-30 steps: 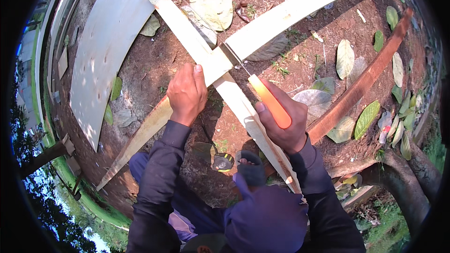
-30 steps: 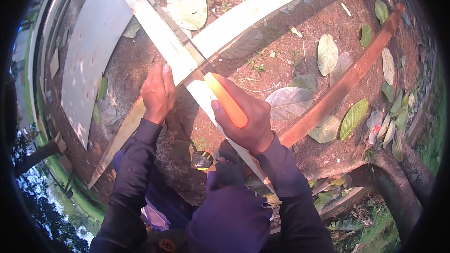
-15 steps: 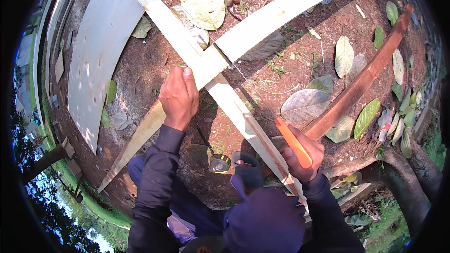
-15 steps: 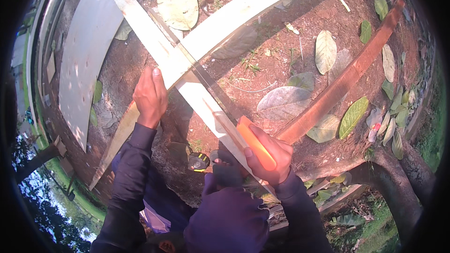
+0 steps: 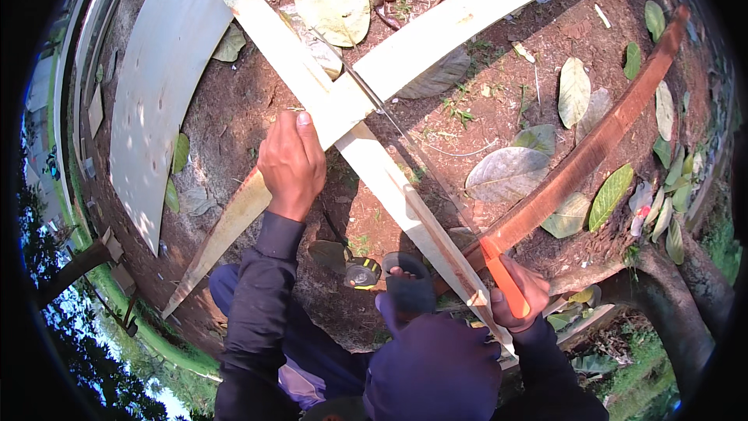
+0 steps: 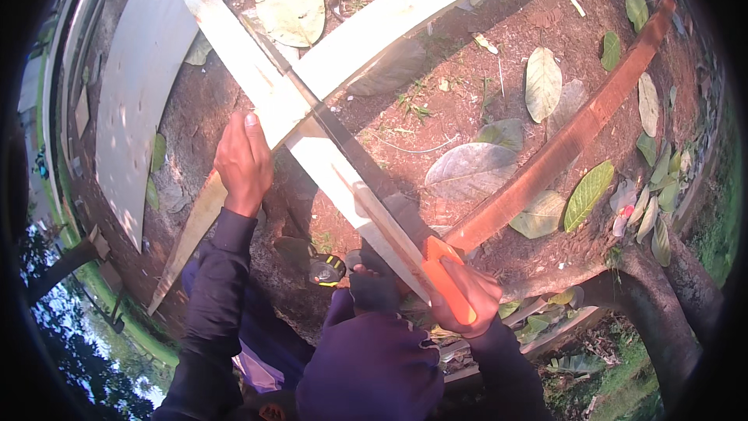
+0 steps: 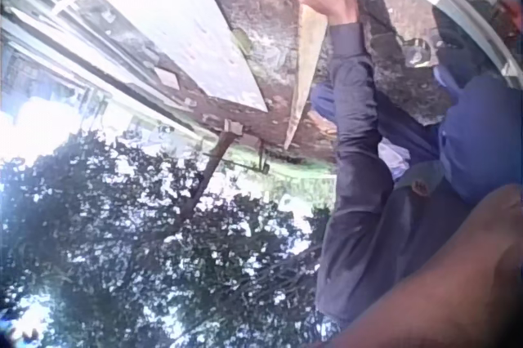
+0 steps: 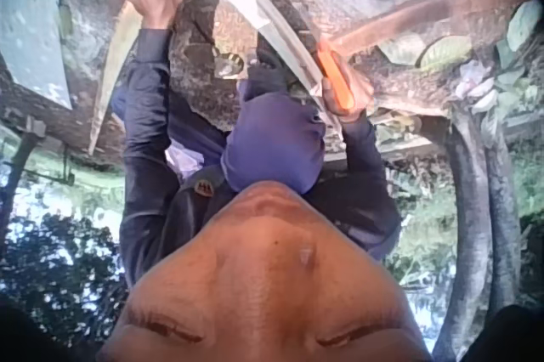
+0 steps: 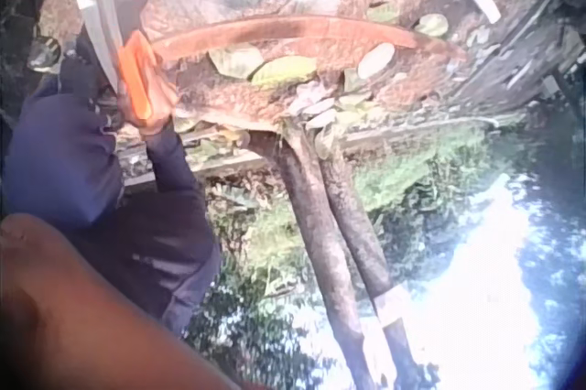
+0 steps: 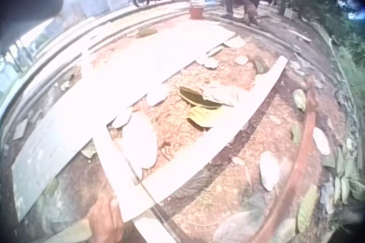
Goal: The person uses a hand saw to cut a wooden plank placed on the ground. They measure the wood with a tape measure, mark it, and then saw through the plank. The cut piece is separated and set aside.
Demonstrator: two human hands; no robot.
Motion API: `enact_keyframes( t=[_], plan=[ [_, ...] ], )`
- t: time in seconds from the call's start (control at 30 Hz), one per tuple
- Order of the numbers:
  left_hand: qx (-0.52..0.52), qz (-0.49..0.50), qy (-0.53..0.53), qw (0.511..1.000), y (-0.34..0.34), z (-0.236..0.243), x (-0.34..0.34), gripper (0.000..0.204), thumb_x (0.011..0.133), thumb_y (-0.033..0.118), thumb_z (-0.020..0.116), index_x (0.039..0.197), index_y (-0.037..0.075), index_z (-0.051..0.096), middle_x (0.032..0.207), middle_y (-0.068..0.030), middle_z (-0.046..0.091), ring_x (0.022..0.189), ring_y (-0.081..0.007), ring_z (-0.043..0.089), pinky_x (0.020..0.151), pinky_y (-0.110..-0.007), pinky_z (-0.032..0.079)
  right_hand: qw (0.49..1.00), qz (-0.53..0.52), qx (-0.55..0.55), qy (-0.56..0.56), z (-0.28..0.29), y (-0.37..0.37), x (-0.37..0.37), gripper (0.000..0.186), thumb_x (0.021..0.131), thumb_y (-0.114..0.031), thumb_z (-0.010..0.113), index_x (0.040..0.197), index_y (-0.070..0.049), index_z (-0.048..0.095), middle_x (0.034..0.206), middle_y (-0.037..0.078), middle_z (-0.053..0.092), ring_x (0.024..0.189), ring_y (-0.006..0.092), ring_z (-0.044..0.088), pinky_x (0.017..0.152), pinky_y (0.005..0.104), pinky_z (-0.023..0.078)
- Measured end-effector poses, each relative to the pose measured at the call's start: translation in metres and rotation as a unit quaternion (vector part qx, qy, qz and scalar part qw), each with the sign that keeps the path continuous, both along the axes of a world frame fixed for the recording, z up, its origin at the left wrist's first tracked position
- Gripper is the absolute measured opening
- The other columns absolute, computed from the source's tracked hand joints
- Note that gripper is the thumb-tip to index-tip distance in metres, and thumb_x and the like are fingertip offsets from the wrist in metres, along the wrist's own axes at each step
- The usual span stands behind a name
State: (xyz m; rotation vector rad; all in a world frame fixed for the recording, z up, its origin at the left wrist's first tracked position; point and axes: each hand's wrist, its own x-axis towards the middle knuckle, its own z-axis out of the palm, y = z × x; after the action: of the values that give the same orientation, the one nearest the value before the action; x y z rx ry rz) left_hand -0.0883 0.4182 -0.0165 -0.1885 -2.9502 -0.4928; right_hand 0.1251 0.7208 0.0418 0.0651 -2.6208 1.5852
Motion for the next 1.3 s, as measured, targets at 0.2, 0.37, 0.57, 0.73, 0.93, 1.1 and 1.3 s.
enact_keyframes(
  t=[0.2,0.37,0.57,0.73,0.93,1.1,1.3],
  plan=[
    [0.001,-0.014,0.002,1.000,0.018,-0.001,-0.007,0.033,0.110,0.024,0.046,0.084,0.003,0.052,0.076,-0.0186,0.058,0.072,-0.0398,0.060,0.066,-0.050,0.043,0.989,-0.063,-0.111,0.073,-0.026,-0.065,-0.155,0.041,0.092,-0.012,0.073,0.127,0.008,0.067,0.101,0.021,0.078,0.077,0.0270,0.077,0.069,0.0330,0.061],
    [0.010,0.006,-0.024,1.000,0.006,0.001,0.000,0.033,0.110,0.024,0.046,0.086,0.004,0.055,0.077,-0.0185,0.060,0.073,-0.0395,0.061,0.067,-0.050,0.045,0.997,-0.025,-0.067,0.033,-0.030,-0.021,-0.060,0.042,0.091,-0.009,0.073,0.126,0.012,0.065,0.102,0.024,0.078,0.088,0.0349,0.080,0.077,0.0390,0.064],
    [-0.002,0.008,0.004,1.000,0.011,-0.001,-0.003,0.032,0.110,0.023,0.046,0.087,0.003,0.057,0.079,-0.0180,0.061,0.074,-0.0391,0.061,0.069,-0.049,0.045,0.997,-0.040,-0.064,0.024,-0.026,-0.035,-0.075,0.038,0.090,-0.007,0.074,0.123,0.011,0.067,0.096,0.022,0.078,0.079,0.0308,0.079,0.071,0.0369,0.062],
    [0.021,-0.014,0.003,1.000,0.013,0.002,-0.007,0.032,0.110,0.024,0.046,0.086,0.004,0.055,0.075,-0.0179,0.059,0.071,-0.0391,0.059,0.069,-0.050,0.044,0.989,-0.050,-0.113,0.077,-0.035,-0.058,-0.140,0.041,0.091,-0.010,0.075,0.127,0.008,0.067,0.096,0.020,0.077,0.076,0.0257,0.078,0.067,0.0329,0.060],
    [-0.002,0.017,0.012,1.000,0.000,-0.003,0.003,0.032,0.110,0.024,0.046,0.086,0.004,0.054,0.074,-0.0180,0.058,0.070,-0.0392,0.059,0.068,-0.050,0.045,0.999,-0.007,-0.047,0.007,-0.022,0.000,0.006,0.043,0.094,-0.013,0.068,0.126,0.014,0.063,0.109,0.030,0.075,0.095,0.0373,0.079,0.083,0.0396,0.063],
    [0.021,-0.005,0.016,1.000,0.015,-0.003,-0.006,0.034,0.110,0.025,0.045,0.085,0.004,0.054,0.075,-0.0193,0.059,0.070,-0.0418,0.059,0.068,-0.052,0.045,0.986,-0.066,-0.098,0.115,-0.033,-0.073,-0.153,0.041,0.090,-0.012,0.076,0.128,0.004,0.068,0.096,0.019,0.076,0.068,0.0261,0.074,0.062,0.0349,0.057],
    [0.012,0.028,-0.005,1.000,0.005,-0.003,-0.003,0.032,0.110,0.023,0.046,0.089,0.003,0.058,0.078,-0.0208,0.063,0.072,-0.0423,0.062,0.068,-0.052,0.046,0.997,-0.007,-0.068,0.022,-0.034,-0.003,-0.031,0.038,0.091,-0.012,0.072,0.119,0.013,0.068,0.102,0.024,0.078,0.088,0.0345,0.080,0.079,0.0393,0.064]
  ],
)
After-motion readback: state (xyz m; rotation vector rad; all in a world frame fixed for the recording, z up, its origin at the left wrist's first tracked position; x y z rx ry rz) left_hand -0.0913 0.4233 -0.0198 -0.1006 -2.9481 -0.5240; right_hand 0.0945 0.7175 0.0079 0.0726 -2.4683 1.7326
